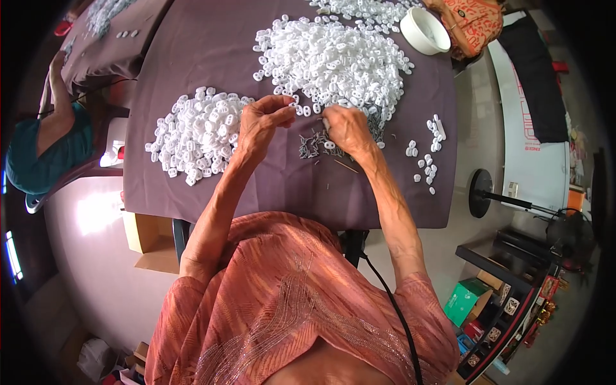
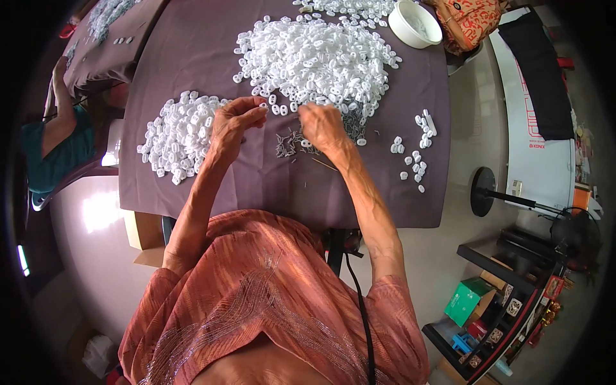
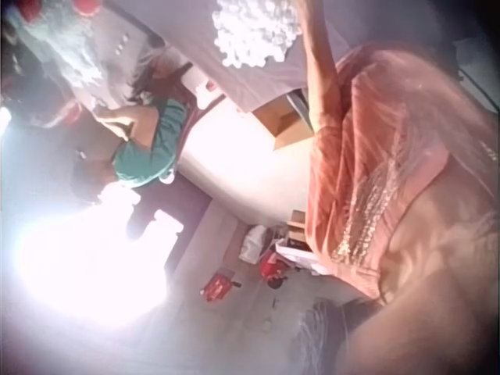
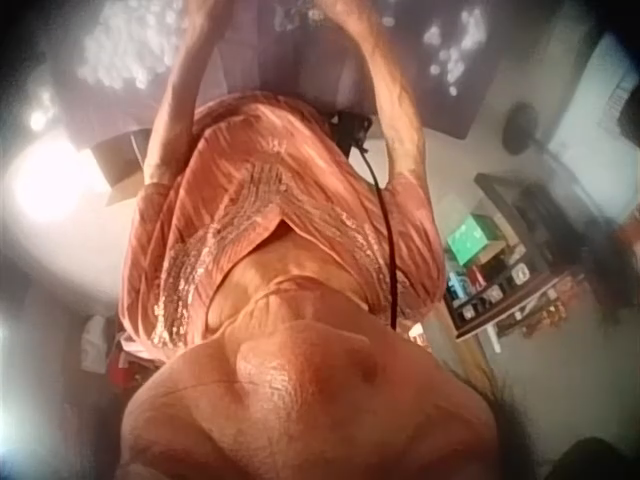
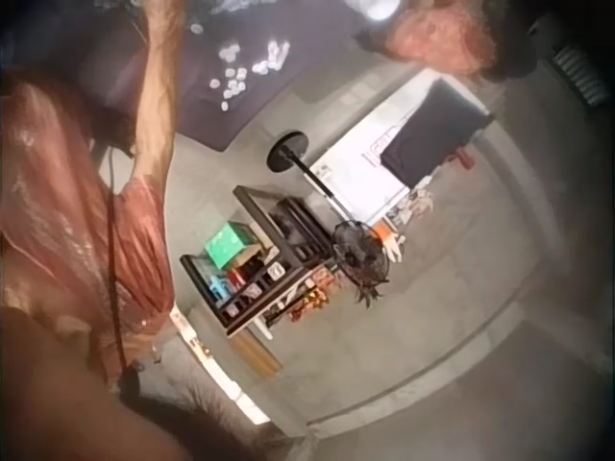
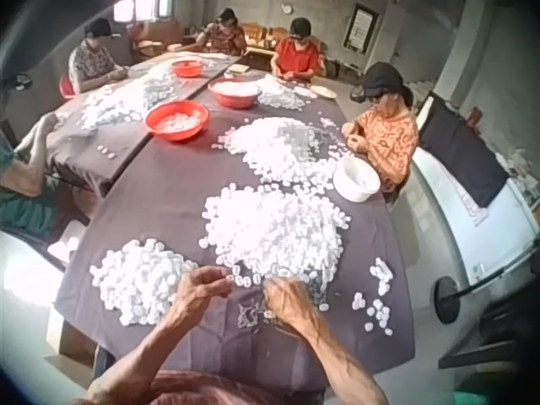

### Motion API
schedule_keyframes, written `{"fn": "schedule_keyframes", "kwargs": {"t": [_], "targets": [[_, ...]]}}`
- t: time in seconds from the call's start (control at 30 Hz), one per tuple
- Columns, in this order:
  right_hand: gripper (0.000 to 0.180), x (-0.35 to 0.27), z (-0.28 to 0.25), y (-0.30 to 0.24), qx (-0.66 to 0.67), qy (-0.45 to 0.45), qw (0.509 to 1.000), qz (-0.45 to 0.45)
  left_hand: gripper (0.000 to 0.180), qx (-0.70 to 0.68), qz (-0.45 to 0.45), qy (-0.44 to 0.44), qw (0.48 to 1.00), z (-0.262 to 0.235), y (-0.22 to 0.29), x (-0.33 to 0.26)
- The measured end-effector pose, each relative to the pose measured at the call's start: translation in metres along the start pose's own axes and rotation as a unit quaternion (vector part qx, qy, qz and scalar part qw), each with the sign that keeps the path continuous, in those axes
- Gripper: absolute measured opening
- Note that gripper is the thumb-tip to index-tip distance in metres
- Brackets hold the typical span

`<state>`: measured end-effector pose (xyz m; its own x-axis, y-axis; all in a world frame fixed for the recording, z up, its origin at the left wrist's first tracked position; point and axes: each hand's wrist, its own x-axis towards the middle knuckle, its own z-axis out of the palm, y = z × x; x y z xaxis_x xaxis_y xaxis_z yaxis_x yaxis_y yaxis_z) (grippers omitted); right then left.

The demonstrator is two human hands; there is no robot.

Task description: The person assembles small white plastic components by manually attaching metal clips to them.

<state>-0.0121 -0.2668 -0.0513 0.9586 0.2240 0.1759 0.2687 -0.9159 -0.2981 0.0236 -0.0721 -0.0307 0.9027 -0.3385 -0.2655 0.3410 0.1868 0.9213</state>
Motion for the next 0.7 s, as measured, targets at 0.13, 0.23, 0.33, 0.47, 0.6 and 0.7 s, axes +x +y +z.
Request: {"fn": "schedule_keyframes", "kwargs": {"t": [0.13,0.23,0.33,0.47,0.6,0.7], "targets": [[0.009,-0.003,-0.008,-0.002,0.017,-0.022,1.0,-0.003,0.015,0.003,-0.01,0.002,1.0,-0.001,-0.004,0.0],[0.012,-0.003,-0.009,-0.008,0.042,-0.012,0.999,0.007,0.015,-0.009,-0.011,-0.015,1.0,-0.003,-0.007,0.001],[0.006,0.0,0.002,-0.002,0.036,0.062,0.997,-0.034,0.015,-0.026,-0.014,-0.018,0.999,0.001,-0.005,0.0],[0.017,0.006,0.001,-0.002,0.022,-0.003,1.0,0.007,0.015,-0.052,-0.036,-0.022,0.998,0.003,0.001,-0.001],[0.018,0.013,0.001,-0.001,0.014,-0.014,1.0,-0.01,0.014,-0.101,-0.048,-0.048,0.993,0.001,0.002,-0.002],[0.009,0.02,-0.002,-0.006,0.003,-0.03,0.999,-0.035,0.016,-0.111,-0.041,-0.042,0.992,0.002,0.003,-0.004]]}}
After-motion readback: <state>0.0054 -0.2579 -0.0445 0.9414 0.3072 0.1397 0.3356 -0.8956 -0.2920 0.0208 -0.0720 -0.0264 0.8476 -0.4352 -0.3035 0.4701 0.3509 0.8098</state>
